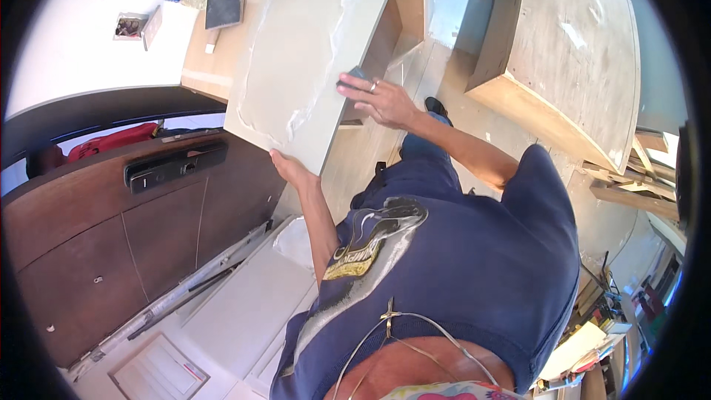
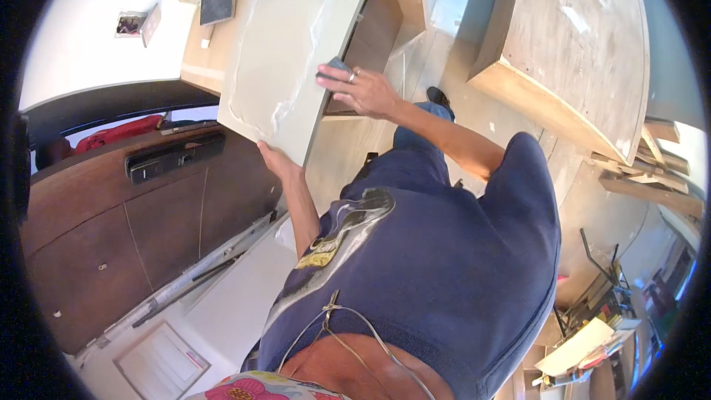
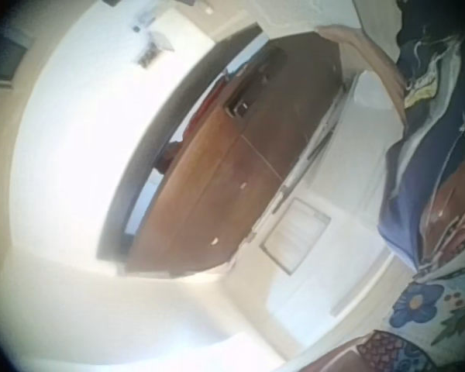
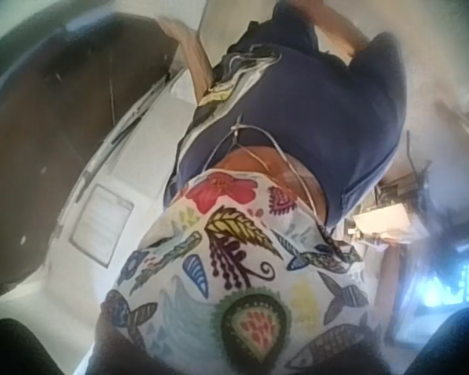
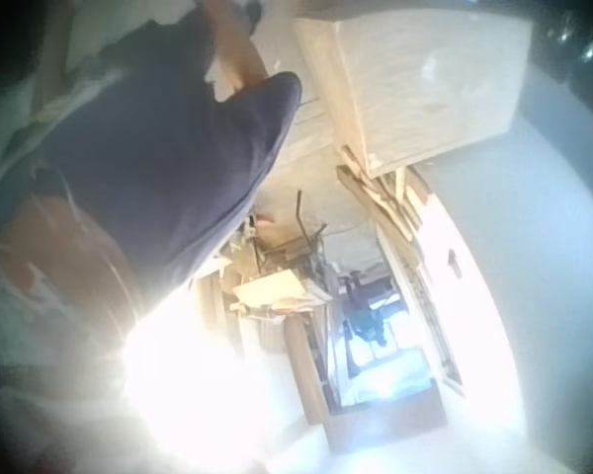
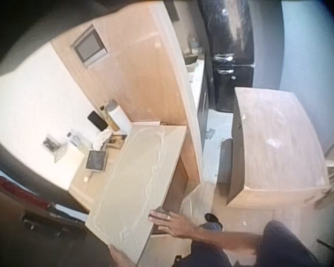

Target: The person applies a white filler to a panel, sands the surface using a sanding block, and uses a utility knife to scrape and trim the edges of the panel.

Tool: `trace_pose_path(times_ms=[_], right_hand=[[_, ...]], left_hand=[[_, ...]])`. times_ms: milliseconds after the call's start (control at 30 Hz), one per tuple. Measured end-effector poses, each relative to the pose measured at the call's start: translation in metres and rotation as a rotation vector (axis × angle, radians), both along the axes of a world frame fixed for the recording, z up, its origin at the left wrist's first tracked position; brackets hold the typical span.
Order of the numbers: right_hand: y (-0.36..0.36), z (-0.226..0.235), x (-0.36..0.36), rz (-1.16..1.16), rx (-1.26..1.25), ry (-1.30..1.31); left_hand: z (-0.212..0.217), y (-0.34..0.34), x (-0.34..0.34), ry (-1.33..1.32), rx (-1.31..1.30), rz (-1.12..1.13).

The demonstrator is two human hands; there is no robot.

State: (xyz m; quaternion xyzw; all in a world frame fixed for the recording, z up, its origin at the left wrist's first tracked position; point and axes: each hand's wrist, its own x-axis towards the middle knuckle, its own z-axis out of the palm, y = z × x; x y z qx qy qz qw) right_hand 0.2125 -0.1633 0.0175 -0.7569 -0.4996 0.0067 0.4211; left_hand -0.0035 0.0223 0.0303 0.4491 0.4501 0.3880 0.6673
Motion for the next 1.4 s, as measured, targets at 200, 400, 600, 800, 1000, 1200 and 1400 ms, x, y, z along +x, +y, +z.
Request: trace_pose_path(times_ms=[200,400,600,800,1000,1200,1400], right_hand=[[0.021,-0.012,0.065,-0.252,0.068,-0.051],[0.030,-0.011,0.109,-0.264,0.239,-0.250],[0.021,-0.020,0.134,-0.235,0.075,0.044],[0.024,-0.008,0.230,-0.442,0.226,0.030],[0.029,-0.014,0.232,-0.477,0.208,0.057],[0.023,0.009,0.308,-0.610,0.302,0.243],[0.035,-0.006,0.288,-0.584,0.421,0.198]], left_hand=[[-0.006,0.023,0.004,-0.080,-0.081,-0.026],[0.001,0.027,0.004,-0.013,-0.057,0.002],[-0.005,0.049,0.002,0.292,0.265,0.255],[0.058,0.075,0.051,0.532,0.783,0.179],[0.063,0.124,0.130,0.629,1.013,-0.149],[0.035,0.144,0.155,0.784,1.036,-0.214],[0.036,0.140,0.164,0.836,1.093,-0.223]])
